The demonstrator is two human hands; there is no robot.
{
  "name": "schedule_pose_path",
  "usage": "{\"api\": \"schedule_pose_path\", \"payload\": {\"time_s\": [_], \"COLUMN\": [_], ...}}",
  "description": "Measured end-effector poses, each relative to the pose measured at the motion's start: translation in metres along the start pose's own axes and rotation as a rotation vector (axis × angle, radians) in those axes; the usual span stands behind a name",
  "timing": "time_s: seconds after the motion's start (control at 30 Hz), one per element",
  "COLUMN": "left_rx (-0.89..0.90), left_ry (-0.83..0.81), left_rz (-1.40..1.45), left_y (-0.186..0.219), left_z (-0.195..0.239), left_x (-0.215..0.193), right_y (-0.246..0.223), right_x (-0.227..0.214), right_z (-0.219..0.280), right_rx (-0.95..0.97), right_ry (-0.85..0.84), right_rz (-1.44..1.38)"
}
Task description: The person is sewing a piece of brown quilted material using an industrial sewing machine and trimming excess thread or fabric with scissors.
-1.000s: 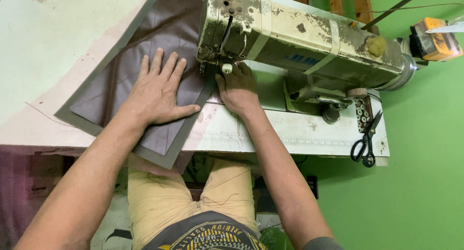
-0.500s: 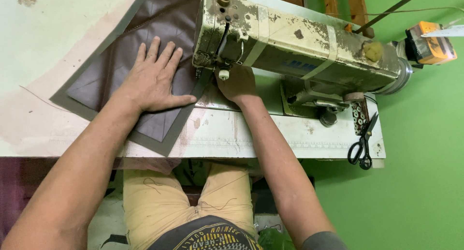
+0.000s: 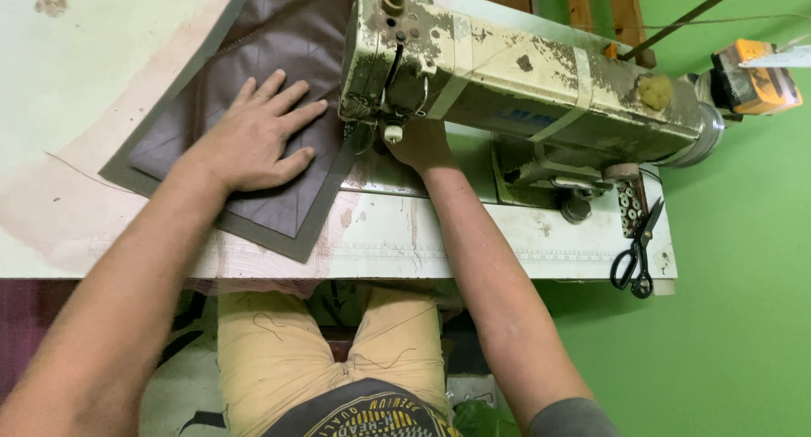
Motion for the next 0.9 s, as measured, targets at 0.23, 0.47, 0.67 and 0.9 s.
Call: {"api": "schedule_pose_path", "payload": {"time_s": [0.23,0.47,0.67,0.9], "left_rx": [-0.039,-0.197,-0.307,-0.172], "left_ry": [-0.040,-0.107,-0.134,0.024], "left_rz": [-0.143,-0.150,-0.153,-0.137], "left_y": [-0.004,0.018,0.052,0.065], "left_z": [0.018,0.026,0.033,0.024], "left_x": [-0.005,0.003,0.005,0.009], "right_y": [0.007,-0.026,-0.080,-0.073], "right_x": [0.022,-0.005,-0.058,-0.040], "right_z": [-0.017,0.068,0.157,0.179], "right_rx": [-0.028,0.295,-0.060,-0.192], "right_ry": [-0.005,-0.088,0.233,0.359], "right_rz": [0.023,-0.322,-0.332,-0.241]}}
Point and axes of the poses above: each hand's wrist, its own z-axis away from the middle knuckle, its own x-axis out of the palm, y = z × x, the point moved 4 cm from there along -z, towards the middle knuckle, and after that the axes turned 10 degrees about x, right-handed, at the moved point
